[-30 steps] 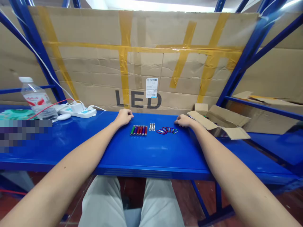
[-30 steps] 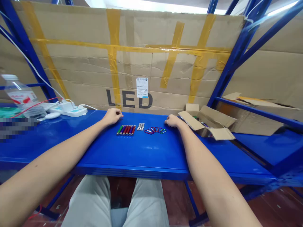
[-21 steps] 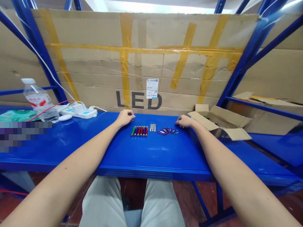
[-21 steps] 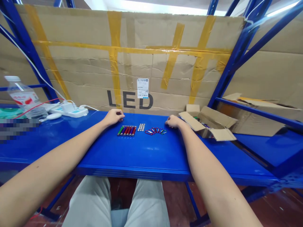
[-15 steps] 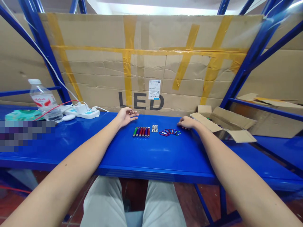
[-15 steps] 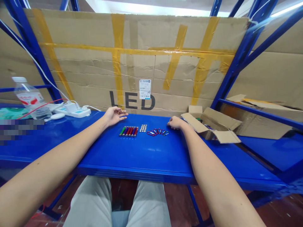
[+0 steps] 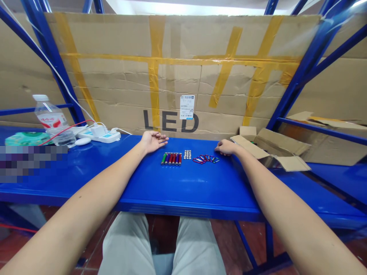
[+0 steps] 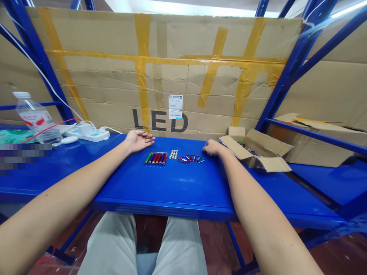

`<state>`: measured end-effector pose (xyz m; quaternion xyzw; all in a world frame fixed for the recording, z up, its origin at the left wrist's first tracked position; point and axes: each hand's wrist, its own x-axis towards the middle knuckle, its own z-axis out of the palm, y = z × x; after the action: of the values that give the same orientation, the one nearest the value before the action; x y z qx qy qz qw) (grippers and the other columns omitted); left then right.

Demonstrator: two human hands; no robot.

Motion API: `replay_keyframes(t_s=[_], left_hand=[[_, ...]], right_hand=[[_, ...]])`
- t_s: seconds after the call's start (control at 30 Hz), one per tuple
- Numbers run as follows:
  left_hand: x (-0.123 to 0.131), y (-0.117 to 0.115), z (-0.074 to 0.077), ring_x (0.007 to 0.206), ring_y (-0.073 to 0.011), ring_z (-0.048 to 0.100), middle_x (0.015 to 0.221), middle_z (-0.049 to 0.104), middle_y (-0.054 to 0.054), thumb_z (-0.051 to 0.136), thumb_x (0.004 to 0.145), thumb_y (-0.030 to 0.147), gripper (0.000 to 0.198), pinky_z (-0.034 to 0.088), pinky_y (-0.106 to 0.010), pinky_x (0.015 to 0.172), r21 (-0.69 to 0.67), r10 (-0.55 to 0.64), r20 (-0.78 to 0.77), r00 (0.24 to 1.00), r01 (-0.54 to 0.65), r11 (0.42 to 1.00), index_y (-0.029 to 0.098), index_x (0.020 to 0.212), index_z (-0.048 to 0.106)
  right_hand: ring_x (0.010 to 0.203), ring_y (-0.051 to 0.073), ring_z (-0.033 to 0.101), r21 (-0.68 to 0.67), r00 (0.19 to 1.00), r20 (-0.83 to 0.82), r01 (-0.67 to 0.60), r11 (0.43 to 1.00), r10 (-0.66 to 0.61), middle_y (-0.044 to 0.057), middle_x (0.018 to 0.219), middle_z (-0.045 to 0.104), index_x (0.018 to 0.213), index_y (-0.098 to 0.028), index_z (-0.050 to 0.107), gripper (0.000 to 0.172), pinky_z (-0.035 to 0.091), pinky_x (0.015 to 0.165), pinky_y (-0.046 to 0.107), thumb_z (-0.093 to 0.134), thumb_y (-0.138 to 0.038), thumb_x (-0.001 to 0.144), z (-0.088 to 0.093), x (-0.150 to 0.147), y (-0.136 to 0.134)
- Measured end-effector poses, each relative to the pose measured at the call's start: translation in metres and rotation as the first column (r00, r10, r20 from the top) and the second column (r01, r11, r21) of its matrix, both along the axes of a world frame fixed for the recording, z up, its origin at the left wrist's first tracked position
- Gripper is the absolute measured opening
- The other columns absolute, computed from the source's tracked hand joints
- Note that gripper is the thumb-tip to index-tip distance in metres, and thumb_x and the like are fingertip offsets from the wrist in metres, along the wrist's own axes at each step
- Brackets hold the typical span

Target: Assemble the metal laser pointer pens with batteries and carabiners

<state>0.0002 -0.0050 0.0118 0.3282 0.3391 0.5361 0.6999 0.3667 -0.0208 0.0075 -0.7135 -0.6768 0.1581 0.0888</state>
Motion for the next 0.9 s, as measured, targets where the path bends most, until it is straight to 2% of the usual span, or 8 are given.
replay_keyframes(t_s=[0.1, 0.17, 0.27, 0.33, 0.4, 0.6, 0.77, 0.9], left_hand=[[0.001, 0.002, -0.003, 0.086, -0.0241, 0.069, 0.082, 0.069, -0.01, 0.051, 0.076, 0.015, 0.011, 0.054, -0.037, 0.079, 0.105, 0.01, -0.154, 0.988, 0.007, 0.994, 0.017, 0.067, 0.055], [0.004, 0.001, -0.006, 0.081, -0.0221, 0.068, 0.083, 0.071, -0.009, 0.058, 0.075, 0.019, 0.008, 0.053, -0.035, 0.077, 0.21, 0.045, -0.384, 0.922, 0.04, 0.977, 0.016, 0.072, 0.064], [0.014, -0.005, -0.006, 0.077, -0.0205, 0.065, 0.077, 0.071, -0.007, 0.067, 0.069, 0.021, 0.005, 0.05, -0.032, 0.076, 0.421, 0.189, -0.754, 0.63, 0.242, 0.874, 0.017, 0.07, 0.07], [0.022, -0.011, -0.003, 0.08, -0.0204, 0.064, 0.08, 0.074, -0.006, 0.066, 0.069, 0.021, 0.008, 0.047, -0.03, 0.078, 0.502, 0.306, -0.842, 0.445, 0.438, 0.745, 0.018, 0.07, 0.073], [0.029, -0.017, 0.0, 0.079, -0.0198, 0.065, 0.082, 0.075, -0.005, 0.062, 0.072, 0.022, 0.013, 0.046, -0.029, 0.076, 0.507, 0.382, -0.862, 0.335, 0.545, 0.667, 0.019, 0.071, 0.074], [0.043, -0.029, 0.005, 0.08, -0.0196, 0.066, 0.084, 0.076, -0.006, 0.057, 0.073, 0.02, 0.021, 0.047, -0.027, 0.074, 0.479, 0.411, -0.871, 0.27, 0.65, 0.59, 0.018, 0.077, 0.078], [0.048, -0.032, 0.005, 0.076, -0.0192, 0.066, 0.079, 0.076, -0.004, 0.063, 0.071, 0.024, 0.016, 0.046, -0.026, 0.067, 0.411, 0.371, -0.904, 0.212, 0.669, 0.62, 0.018, 0.074, 0.078], [0.049, -0.031, 0.006, 0.071, -0.0185, 0.065, 0.074, 0.075, -0.005, 0.063, 0.07, 0.022, 0.016, 0.046, -0.025, 0.063, 0.382, 0.35, -0.917, 0.189, 0.666, 0.641, 0.017, 0.074, 0.078]], right_hand=[[0.049, 0.014, 0.054, -0.018, 0.998, 0.015, 0.06, 0.998, -0.06, 0.006, 0.064, 0.064, 0.077, -0.013, 0.065, 0.013, 0.044, 0.05, 0.027, 0.064, -0.025, 0.079, -0.001, -0.001, 0.001], [0.056, 0.017, 0.06, 0.034, 0.99, 0.067, 0.122, 0.992, -0.124, 0.011, 0.069, 0.068, 0.08, -0.011, 0.068, 0.014, 0.045, 0.053, 0.028, 0.064, -0.025, 0.078, 0.001, -0.001, 0.001], [0.076, 0.023, 0.066, 0.247, 0.976, 0.142, 0.124, 0.961, -0.163, 0.017, 0.087, 0.072, 0.087, -0.01, 0.072, 0.018, 0.046, 0.063, 0.029, 0.062, -0.023, 0.08, 0.01, -0.005, -0.001], [0.085, 0.024, 0.066, 0.35, 0.992, 0.123, -0.026, 0.936, -0.019, 0.015, 0.093, 0.074, 0.089, -0.012, 0.074, 0.02, 0.046, 0.069, 0.029, 0.059, -0.025, 0.083, 0.02, -0.016, -0.009], [0.085, 0.022, 0.066, 0.399, 0.976, 0.047, -0.213, 0.892, 0.212, 0.01, 0.091, 0.075, 0.09, -0.015, 0.076, 0.022, 0.046, 0.075, 0.028, 0.06, -0.03, 0.086, 0.03, -0.036, -0.021], [0.083, 0.018, 0.065, 0.331, 0.733, 0.004, -0.642, 0.691, 0.68, 0.005, 0.092, 0.076, 0.091, -0.018, 0.079, 0.02, 0.046, 0.078, 0.027, 0.061, -0.023, 0.086, 0.032, -0.11, -0.058], [0.088, 0.018, 0.066, 0.294, 0.656, 0.12, -0.74, 0.605, 0.745, 0.005, 0.098, 0.076, 0.095, -0.019, 0.08, 0.023, 0.045, 0.081, 0.026, 0.059, -0.018, 0.086, 0.02, -0.13, -0.063], [0.086, 0.017, 0.066, 0.233, 0.63, 0.107, -0.768, 0.596, 0.769, 0.004, 0.096, 0.077, 0.096, -0.019, 0.08, 0.024, 0.045, 0.079, 0.026, 0.058, -0.018, 0.086, 0.02, -0.129, -0.065]])
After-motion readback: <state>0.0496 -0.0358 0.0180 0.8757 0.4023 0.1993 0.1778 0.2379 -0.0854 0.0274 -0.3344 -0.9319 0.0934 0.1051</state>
